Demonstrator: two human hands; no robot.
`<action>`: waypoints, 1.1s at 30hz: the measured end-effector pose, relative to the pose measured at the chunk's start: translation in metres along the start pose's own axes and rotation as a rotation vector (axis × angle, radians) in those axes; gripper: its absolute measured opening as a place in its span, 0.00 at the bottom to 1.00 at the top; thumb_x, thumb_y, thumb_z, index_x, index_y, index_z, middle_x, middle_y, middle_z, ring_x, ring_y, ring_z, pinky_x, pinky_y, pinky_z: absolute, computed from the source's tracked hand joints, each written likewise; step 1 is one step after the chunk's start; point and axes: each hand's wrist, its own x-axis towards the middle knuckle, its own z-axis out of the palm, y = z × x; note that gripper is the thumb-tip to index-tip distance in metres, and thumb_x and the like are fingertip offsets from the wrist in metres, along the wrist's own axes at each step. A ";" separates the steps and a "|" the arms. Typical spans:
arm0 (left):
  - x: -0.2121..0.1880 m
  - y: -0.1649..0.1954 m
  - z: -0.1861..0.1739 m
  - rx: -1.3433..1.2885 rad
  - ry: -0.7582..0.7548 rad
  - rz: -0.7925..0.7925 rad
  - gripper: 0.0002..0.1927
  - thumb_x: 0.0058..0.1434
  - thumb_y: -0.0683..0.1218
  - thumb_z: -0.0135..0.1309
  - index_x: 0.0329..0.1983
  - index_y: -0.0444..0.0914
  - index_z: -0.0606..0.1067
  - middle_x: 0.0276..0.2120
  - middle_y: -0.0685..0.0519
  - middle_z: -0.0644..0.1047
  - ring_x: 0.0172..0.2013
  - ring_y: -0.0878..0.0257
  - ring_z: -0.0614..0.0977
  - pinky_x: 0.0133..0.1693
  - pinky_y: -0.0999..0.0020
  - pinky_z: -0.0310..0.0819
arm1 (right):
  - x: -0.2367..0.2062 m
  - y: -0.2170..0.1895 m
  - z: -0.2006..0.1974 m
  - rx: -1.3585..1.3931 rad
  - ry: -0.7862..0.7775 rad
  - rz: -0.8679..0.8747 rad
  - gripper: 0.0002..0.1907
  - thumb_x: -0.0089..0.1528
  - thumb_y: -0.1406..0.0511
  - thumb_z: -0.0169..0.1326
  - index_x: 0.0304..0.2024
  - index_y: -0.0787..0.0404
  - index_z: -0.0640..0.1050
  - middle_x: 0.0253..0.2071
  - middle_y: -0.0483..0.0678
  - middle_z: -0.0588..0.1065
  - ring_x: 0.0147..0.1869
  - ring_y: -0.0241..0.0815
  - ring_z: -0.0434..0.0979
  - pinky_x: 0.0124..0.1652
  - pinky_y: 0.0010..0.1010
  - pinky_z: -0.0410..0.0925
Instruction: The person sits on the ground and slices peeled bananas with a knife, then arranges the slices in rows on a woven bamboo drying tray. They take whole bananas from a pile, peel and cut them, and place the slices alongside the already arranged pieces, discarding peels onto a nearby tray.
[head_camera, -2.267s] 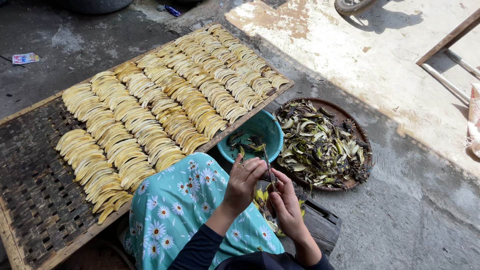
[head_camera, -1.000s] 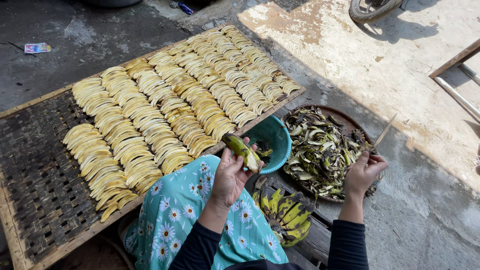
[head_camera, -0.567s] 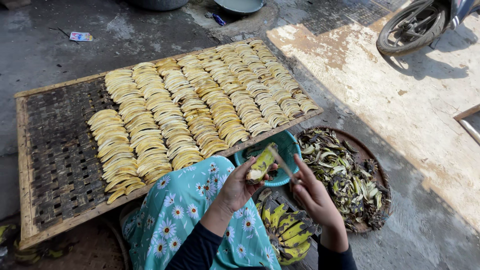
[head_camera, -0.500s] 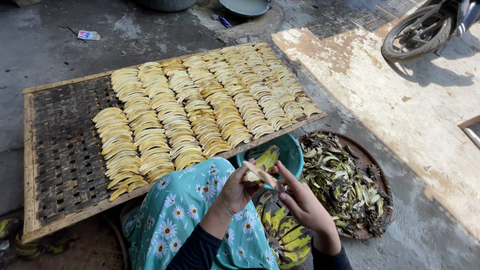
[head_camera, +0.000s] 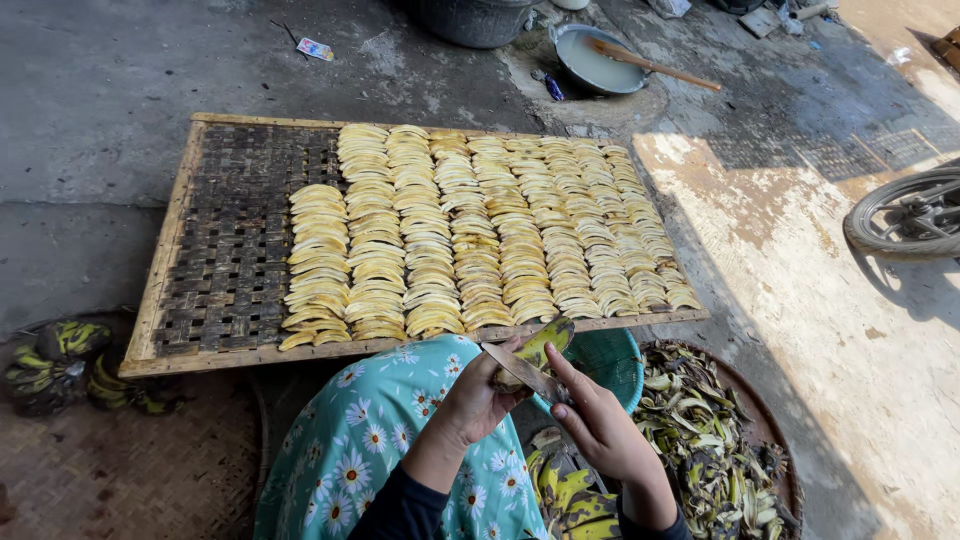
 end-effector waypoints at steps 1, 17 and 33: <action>-0.002 0.006 0.002 -0.003 -0.002 -0.014 0.20 0.73 0.52 0.44 0.61 0.36 0.73 0.44 0.51 0.82 0.42 0.64 0.84 0.44 0.68 0.79 | 0.002 -0.002 0.001 0.003 0.011 -0.082 0.34 0.67 0.67 0.50 0.74 0.63 0.57 0.70 0.68 0.65 0.72 0.69 0.67 0.65 0.43 0.61; -0.028 0.075 -0.032 0.047 -0.131 -0.230 0.20 0.76 0.51 0.45 0.65 0.35 0.69 0.43 0.53 0.81 0.41 0.66 0.83 0.43 0.70 0.80 | 0.038 -0.068 0.071 -0.153 0.134 0.242 0.34 0.66 0.62 0.51 0.74 0.57 0.59 0.60 0.63 0.72 0.61 0.68 0.73 0.54 0.45 0.69; -0.011 0.062 -0.003 0.121 -0.258 -0.508 0.21 0.73 0.55 0.45 0.58 0.37 0.75 0.42 0.52 0.81 0.40 0.64 0.83 0.44 0.70 0.79 | 0.006 -0.095 0.065 -0.048 0.119 0.818 0.36 0.70 0.61 0.49 0.78 0.51 0.51 0.53 0.66 0.74 0.57 0.59 0.76 0.59 0.37 0.69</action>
